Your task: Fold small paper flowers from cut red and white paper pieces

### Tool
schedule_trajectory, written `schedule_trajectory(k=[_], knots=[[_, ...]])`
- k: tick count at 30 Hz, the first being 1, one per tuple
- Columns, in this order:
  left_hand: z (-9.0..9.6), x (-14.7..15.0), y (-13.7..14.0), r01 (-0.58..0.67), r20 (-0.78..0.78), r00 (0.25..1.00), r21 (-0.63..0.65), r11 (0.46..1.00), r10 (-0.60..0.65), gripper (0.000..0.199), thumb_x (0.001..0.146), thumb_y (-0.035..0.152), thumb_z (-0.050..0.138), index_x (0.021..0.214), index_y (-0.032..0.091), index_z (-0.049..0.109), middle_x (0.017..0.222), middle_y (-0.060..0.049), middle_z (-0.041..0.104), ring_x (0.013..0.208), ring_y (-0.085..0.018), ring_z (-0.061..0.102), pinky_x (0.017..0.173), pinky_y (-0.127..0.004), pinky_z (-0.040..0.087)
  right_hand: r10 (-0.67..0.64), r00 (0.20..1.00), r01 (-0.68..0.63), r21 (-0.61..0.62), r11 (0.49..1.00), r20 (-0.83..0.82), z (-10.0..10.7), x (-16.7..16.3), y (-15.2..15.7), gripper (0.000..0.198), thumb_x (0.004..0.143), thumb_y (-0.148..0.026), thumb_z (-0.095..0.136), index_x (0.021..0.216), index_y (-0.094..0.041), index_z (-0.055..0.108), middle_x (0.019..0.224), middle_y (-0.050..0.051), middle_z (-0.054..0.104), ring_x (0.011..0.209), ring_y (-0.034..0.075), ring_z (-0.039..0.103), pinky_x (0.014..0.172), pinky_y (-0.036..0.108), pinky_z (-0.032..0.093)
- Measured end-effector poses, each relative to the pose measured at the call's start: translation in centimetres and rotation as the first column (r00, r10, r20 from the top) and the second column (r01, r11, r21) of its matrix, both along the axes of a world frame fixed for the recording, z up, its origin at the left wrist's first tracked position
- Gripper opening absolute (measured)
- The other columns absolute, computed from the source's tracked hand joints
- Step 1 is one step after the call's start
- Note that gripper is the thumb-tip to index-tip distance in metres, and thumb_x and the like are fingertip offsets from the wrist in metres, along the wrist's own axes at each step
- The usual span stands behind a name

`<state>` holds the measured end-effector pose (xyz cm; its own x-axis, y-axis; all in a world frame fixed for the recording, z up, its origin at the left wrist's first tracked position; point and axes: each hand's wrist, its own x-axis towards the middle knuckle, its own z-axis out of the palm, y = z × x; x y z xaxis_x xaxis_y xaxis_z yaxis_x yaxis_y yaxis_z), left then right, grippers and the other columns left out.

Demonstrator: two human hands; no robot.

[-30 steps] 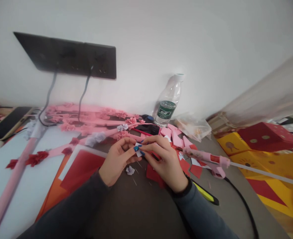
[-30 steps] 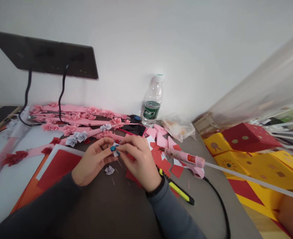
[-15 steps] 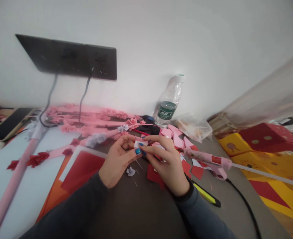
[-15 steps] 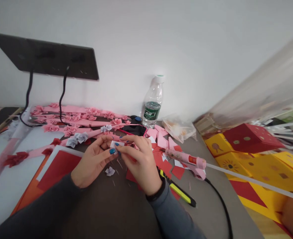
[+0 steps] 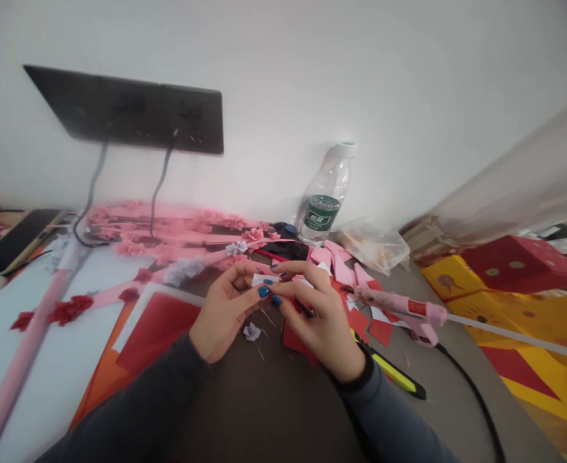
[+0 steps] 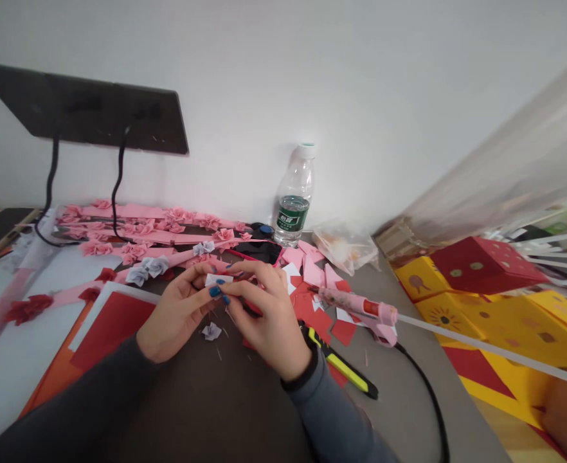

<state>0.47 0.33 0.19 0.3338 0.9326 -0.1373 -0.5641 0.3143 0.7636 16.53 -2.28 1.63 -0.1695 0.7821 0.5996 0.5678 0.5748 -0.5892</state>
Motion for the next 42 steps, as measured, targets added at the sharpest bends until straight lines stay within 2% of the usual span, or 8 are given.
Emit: schedule_trajectory(k=[5, 11, 19, 25, 29, 32, 36, 42], knots=[[0.0, 0.0, 0.2, -0.088, -0.080, 0.993, 0.003, 0.996, 0.088, 0.031, 0.065, 0.019, 0.088, 0.083, 0.017, 0.063, 0.080, 0.002, 0.070, 0.077, -0.012, 0.067, 0.072, -0.021, 0.055, -0.036, 0.952, -0.006, -0.135, 0.991, -0.304, -0.1, -0.1, 0.0, 0.015, 0.091, -0.014, 0.058, 0.099, -0.024, 0.065, 0.099, 0.006, 0.066, 0.094, 0.022, 0.062, 0.082, 0.038, 0.050], [-0.5, -0.1, 0.3, -0.089, -0.116, 0.988, 0.101, 0.991, 0.100, 0.033, 0.063, 0.019, 0.089, 0.087, 0.018, 0.067, 0.079, 0.002, 0.070, 0.073, -0.010, 0.064, 0.066, -0.018, 0.052, 0.030, 0.947, -0.111, -0.236, 0.965, -0.319, -0.4, 0.0, 0.3, 0.007, 0.089, -0.017, 0.064, 0.084, -0.022, 0.062, 0.085, 0.003, 0.064, 0.083, 0.020, 0.061, 0.077, 0.033, 0.048], [0.2, -0.2, 0.1, 0.025, -0.330, 0.943, 0.226, 0.974, 0.052, 0.019, 0.073, 0.032, 0.082, 0.078, 0.017, 0.072, 0.077, -0.003, 0.069, 0.070, -0.015, 0.064, 0.062, -0.024, 0.057, -0.022, 0.976, -0.015, -0.165, 0.986, -0.215, -0.2, 0.3, 0.5, 0.010, 0.090, -0.020, 0.065, 0.081, -0.022, 0.062, 0.079, 0.003, 0.065, 0.077, 0.020, 0.061, 0.071, 0.034, 0.048], [-0.1, -0.2, 0.0, -0.058, -0.348, 0.928, 0.227, 0.972, 0.136, 0.019, 0.074, 0.033, 0.081, 0.083, 0.018, 0.073, 0.074, -0.002, 0.070, 0.067, -0.015, 0.064, 0.055, -0.020, 0.053, -0.154, 0.988, 0.155, 0.115, 0.981, -0.018, -0.4, 0.0, -0.1, 0.009, 0.092, -0.017, 0.064, 0.090, -0.026, 0.067, 0.092, 0.005, 0.073, 0.085, 0.023, 0.066, 0.078, 0.042, 0.043], [0.0, -0.2, -0.1, -0.053, -0.359, 0.922, 0.253, 0.966, 0.145, 0.016, 0.073, 0.030, 0.082, 0.079, 0.018, 0.073, 0.071, 0.000, 0.068, 0.063, -0.013, 0.060, 0.053, -0.019, 0.050, -0.203, 0.976, 0.189, 0.167, 0.968, 0.073, -0.4, 0.0, -0.2, 0.011, 0.090, -0.018, 0.069, 0.094, -0.029, 0.071, 0.094, 0.002, 0.076, 0.083, 0.022, 0.067, 0.078, 0.043, 0.037], [-0.1, -0.2, -0.2, -0.051, -0.372, 0.915, 0.279, 0.959, 0.157, 0.014, 0.074, 0.028, 0.081, 0.081, 0.019, 0.073, 0.072, 0.000, 0.067, 0.064, -0.013, 0.059, 0.056, -0.020, 0.050, -0.195, 0.981, 0.191, 0.118, 0.975, 0.025, -0.3, -0.2, -0.2, 0.009, 0.090, -0.020, 0.069, 0.091, -0.028, 0.072, 0.092, 0.002, 0.077, 0.082, 0.022, 0.067, 0.077, 0.042, 0.037], [-0.4, -0.3, -0.2, -0.068, -0.354, 0.911, 0.378, 0.923, 0.212, 0.005, 0.079, 0.025, 0.076, 0.082, 0.021, 0.073, 0.080, -0.001, 0.067, 0.071, -0.014, 0.060, 0.063, -0.021, 0.051, -0.112, 0.980, 0.107, -0.041, 0.993, -0.167, -0.3, -0.4, -0.1, 0.010, 0.089, -0.018, 0.069, 0.090, -0.026, 0.074, 0.092, 0.004, 0.076, 0.087, 0.023, 0.067, 0.079, 0.041, 0.044], [-0.5, -0.2, -0.3, -0.074, -0.289, 0.937, 0.384, 0.920, 0.196, 0.006, 0.080, 0.022, 0.076, 0.081, 0.021, 0.070, 0.078, 0.000, 0.066, 0.072, -0.013, 0.063, 0.064, -0.020, 0.053, -0.009, 0.865, -0.128, -0.237, 0.963, -0.503, -0.8, -0.7, 0.1, 0.009, 0.086, -0.017, 0.071, 0.089, -0.025, 0.076, 0.090, 0.004, 0.074, 0.088, 0.021, 0.067, 0.081, 0.035, 0.051]])
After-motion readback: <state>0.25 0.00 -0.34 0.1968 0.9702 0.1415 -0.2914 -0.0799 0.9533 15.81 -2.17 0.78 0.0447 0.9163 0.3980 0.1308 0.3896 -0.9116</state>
